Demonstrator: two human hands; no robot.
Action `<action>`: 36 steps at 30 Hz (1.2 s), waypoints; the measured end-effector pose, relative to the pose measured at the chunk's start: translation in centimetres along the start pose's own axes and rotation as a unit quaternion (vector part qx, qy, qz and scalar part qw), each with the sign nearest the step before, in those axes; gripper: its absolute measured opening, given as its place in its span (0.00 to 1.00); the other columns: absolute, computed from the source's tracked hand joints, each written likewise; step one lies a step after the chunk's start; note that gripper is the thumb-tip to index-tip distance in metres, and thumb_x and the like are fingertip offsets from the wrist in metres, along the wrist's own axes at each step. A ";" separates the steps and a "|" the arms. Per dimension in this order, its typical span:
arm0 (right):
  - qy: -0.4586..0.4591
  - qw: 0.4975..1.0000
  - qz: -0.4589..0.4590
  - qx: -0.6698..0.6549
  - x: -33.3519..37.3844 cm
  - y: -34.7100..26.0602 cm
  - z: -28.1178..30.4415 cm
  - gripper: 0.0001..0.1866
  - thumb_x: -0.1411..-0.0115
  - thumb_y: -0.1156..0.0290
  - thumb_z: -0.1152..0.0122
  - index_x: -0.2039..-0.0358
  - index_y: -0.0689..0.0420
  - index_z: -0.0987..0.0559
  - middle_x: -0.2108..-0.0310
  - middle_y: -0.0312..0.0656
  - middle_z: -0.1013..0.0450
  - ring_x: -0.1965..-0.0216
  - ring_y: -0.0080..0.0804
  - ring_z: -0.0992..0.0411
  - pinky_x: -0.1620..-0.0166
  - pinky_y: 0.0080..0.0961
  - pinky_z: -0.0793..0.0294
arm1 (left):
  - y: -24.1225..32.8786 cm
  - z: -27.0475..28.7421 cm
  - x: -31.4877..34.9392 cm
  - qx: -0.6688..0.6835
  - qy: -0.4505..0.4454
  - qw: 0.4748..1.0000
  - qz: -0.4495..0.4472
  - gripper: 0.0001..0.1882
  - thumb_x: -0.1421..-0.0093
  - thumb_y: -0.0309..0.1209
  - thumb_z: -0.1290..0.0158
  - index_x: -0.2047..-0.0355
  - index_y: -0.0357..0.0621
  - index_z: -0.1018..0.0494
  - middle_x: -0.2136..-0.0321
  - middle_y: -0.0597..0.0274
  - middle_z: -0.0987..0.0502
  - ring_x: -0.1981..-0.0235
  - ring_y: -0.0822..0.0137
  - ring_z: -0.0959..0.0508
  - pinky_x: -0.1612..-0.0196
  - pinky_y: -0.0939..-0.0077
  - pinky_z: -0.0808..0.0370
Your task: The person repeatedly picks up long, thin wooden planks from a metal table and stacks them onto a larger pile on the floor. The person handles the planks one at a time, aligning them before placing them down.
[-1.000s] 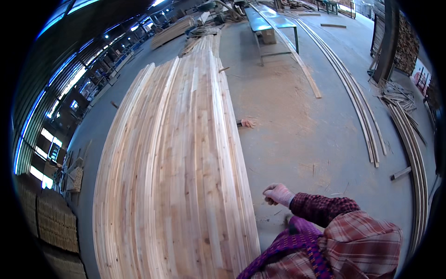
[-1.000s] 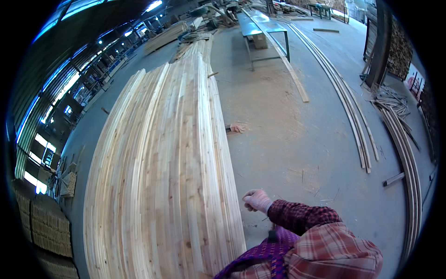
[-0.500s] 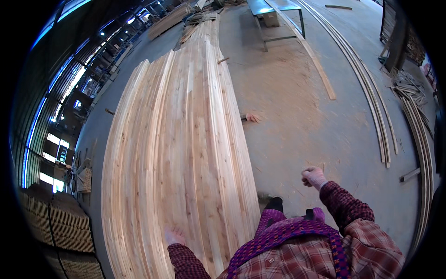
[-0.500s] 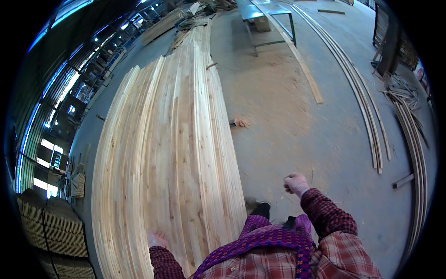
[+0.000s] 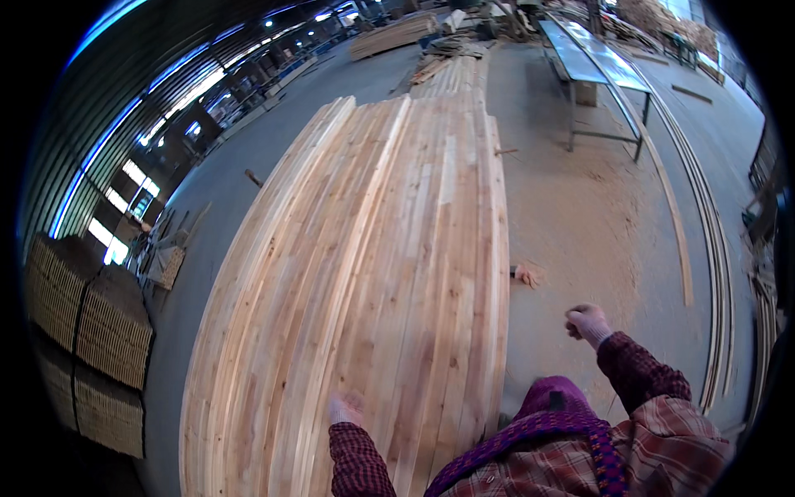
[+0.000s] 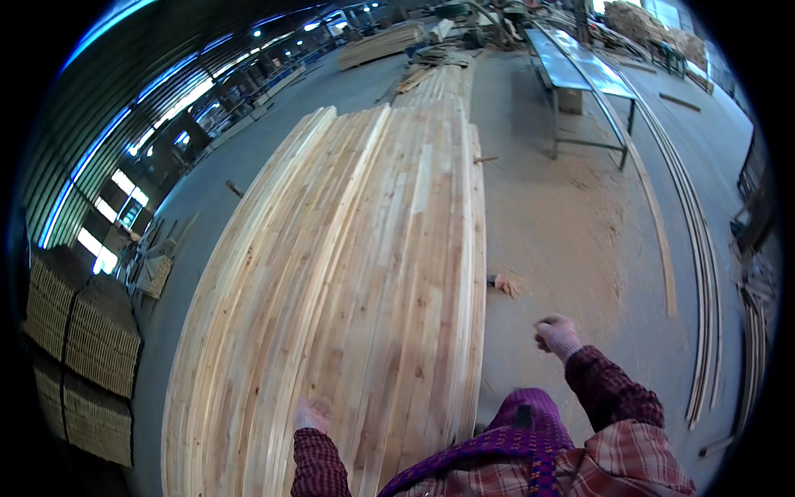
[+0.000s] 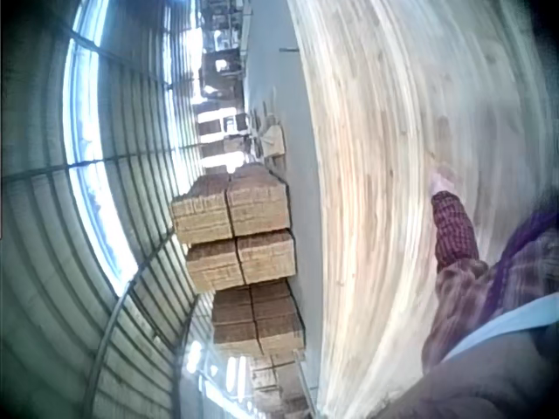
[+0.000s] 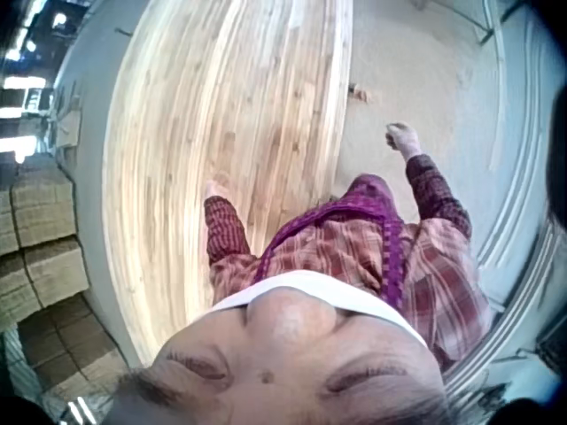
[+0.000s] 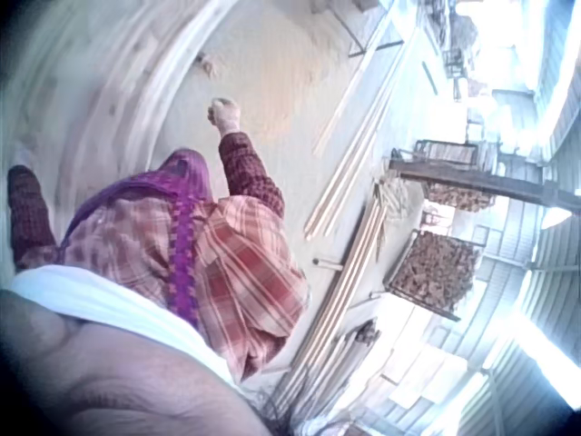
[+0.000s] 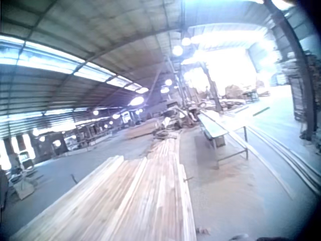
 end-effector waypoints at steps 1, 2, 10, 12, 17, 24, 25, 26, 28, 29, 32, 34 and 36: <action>-0.031 0.999 0.026 0.016 -2.2 -3.4 -3.0 0.11 0.36 0.69 0.43 0.59 0.62 0.18 0.73 0.42 0.22 0.76 0.29 0.23 0.73 0.26 0.22 | 0.3 -0.1 -0.7 0.009 -0.004 1.000 -0.003 0.42 0.34 0.57 0.51 0.34 0.33 0.40 0.41 0.46 0.30 0.43 0.50 0.28 0.41 0.53 0.31; -0.071 0.995 0.052 0.036 -4.5 -6.6 -6.3 0.12 0.36 0.68 0.42 0.57 0.61 0.18 0.72 0.42 0.21 0.75 0.28 0.23 0.72 0.26 0.21 | 0.7 -0.4 -1.5 0.020 -0.009 1.000 -0.008 0.42 0.34 0.57 0.49 0.35 0.31 0.40 0.42 0.45 0.30 0.44 0.50 0.28 0.41 0.54 0.31; -0.299 0.932 0.136 0.153 -21.7 -25.8 -34.5 0.12 0.37 0.68 0.39 0.56 0.58 0.17 0.72 0.39 0.20 0.75 0.26 0.21 0.74 0.24 0.22 | 3.0 -5.5 -4.5 0.127 0.100 0.987 -0.003 0.18 0.33 0.40 0.50 0.54 0.37 0.30 0.58 0.51 0.25 0.60 0.55 0.23 0.56 0.55 0.23; -0.329 0.921 0.120 0.173 -25.9 -27.6 -40.4 0.12 0.37 0.68 0.40 0.55 0.58 0.17 0.73 0.39 0.20 0.75 0.26 0.21 0.74 0.24 0.22 | 2.6 -5.3 -5.6 0.145 0.098 0.984 0.018 0.15 0.32 0.37 0.51 0.54 0.38 0.31 0.60 0.52 0.26 0.61 0.55 0.24 0.60 0.56 0.23; -0.345 0.879 0.066 0.321 -35.9 -30.8 -49.9 0.13 0.37 0.65 0.42 0.55 0.55 0.17 0.70 0.42 0.17 0.76 0.32 0.19 0.76 0.29 0.21 | 0.9 -3.7 -7.3 0.262 0.138 0.952 0.074 0.10 0.32 0.34 0.50 0.61 0.40 0.27 0.74 0.59 0.24 0.75 0.59 0.24 0.73 0.62 0.26; -0.278 0.518 0.548 0.594 -49.8 -30.1 -63.4 0.16 0.33 0.65 0.48 0.52 0.54 0.16 0.62 0.45 0.17 0.64 0.42 0.18 0.65 0.37 0.18 | 2.4 -7.8 -7.2 0.150 0.298 0.943 -0.012 0.09 0.32 0.36 0.50 0.65 0.45 0.28 0.78 0.63 0.24 0.82 0.65 0.28 0.83 0.72 0.35; -0.304 0.479 0.464 0.680 -49.2 -31.8 -63.1 0.17 0.35 0.66 0.46 0.50 0.52 0.16 0.60 0.46 0.17 0.61 0.43 0.18 0.61 0.36 0.17 | 2.7 -7.1 -8.2 0.200 0.266 0.943 0.031 0.08 0.32 0.35 0.51 0.66 0.46 0.28 0.79 0.64 0.26 0.83 0.66 0.28 0.84 0.72 0.36; -0.331 0.424 0.387 0.749 -47.9 -33.8 -63.5 0.18 0.37 0.66 0.44 0.48 0.51 0.16 0.57 0.48 0.17 0.57 0.45 0.18 0.57 0.35 0.16 | 3.2 -7.3 -8.1 0.191 0.285 0.939 0.023 0.08 0.32 0.35 0.51 0.67 0.47 0.28 0.79 0.64 0.26 0.83 0.66 0.29 0.84 0.72 0.36; -0.289 0.588 0.407 0.636 -46.9 -32.9 -62.0 0.17 0.37 0.66 0.45 0.51 0.52 0.15 0.55 0.50 0.18 0.54 0.48 0.18 0.54 0.37 0.18 | 3.6 -8.6 -8.1 0.175 0.309 0.935 0.007 0.07 0.33 0.34 0.51 0.67 0.47 0.29 0.80 0.65 0.28 0.84 0.66 0.30 0.84 0.72 0.37; -0.271 0.662 0.398 0.574 -46.0 -32.8 -61.0 0.18 0.37 0.65 0.47 0.52 0.54 0.15 0.54 0.51 0.18 0.53 0.51 0.19 0.51 0.39 0.19 | 3.1 -8.1 -8.5 0.143 0.338 0.930 0.007 0.06 0.34 0.37 0.49 0.64 0.51 0.28 0.78 0.63 0.24 0.81 0.65 0.26 0.82 0.72 0.30; -0.240 0.822 0.323 0.402 -40.5 -31.9 -58.5 0.19 0.36 0.63 0.50 0.54 0.58 0.15 0.54 0.56 0.19 0.51 0.55 0.21 0.48 0.44 0.20 | 2.8 -7.2 -8.8 0.200 0.329 0.923 -0.006 0.05 0.35 0.36 0.49 0.66 0.51 0.27 0.77 0.63 0.24 0.80 0.67 0.25 0.84 0.73 0.30; -0.293 0.858 0.257 0.335 -37.1 -31.0 -54.2 0.19 0.40 0.59 0.43 0.53 0.51 0.14 0.57 0.48 0.17 0.53 0.45 0.19 0.47 0.37 0.21 | 3.8 -7.9 -9.5 0.169 0.365 0.916 -0.004 0.06 0.37 0.36 0.48 0.69 0.50 0.27 0.79 0.65 0.24 0.83 0.68 0.26 0.86 0.74 0.31; -0.348 0.896 0.125 0.247 -32.7 -31.0 -47.5 0.17 0.40 0.64 0.40 0.52 0.54 0.15 0.65 0.44 0.17 0.68 0.30 0.19 0.62 0.28 0.18 | 3.2 -6.6 -11.3 0.134 0.353 0.926 0.017 0.06 0.39 0.35 0.48 0.70 0.50 0.27 0.81 0.66 0.25 0.87 0.67 0.29 0.87 0.73 0.34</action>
Point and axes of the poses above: each hand's wrist, its own x-axis away from the middle knuckle, its own z-axis out of the back of the hand, y = z × x, the point moved 1 cm from there along -x, towards the middle knuckle
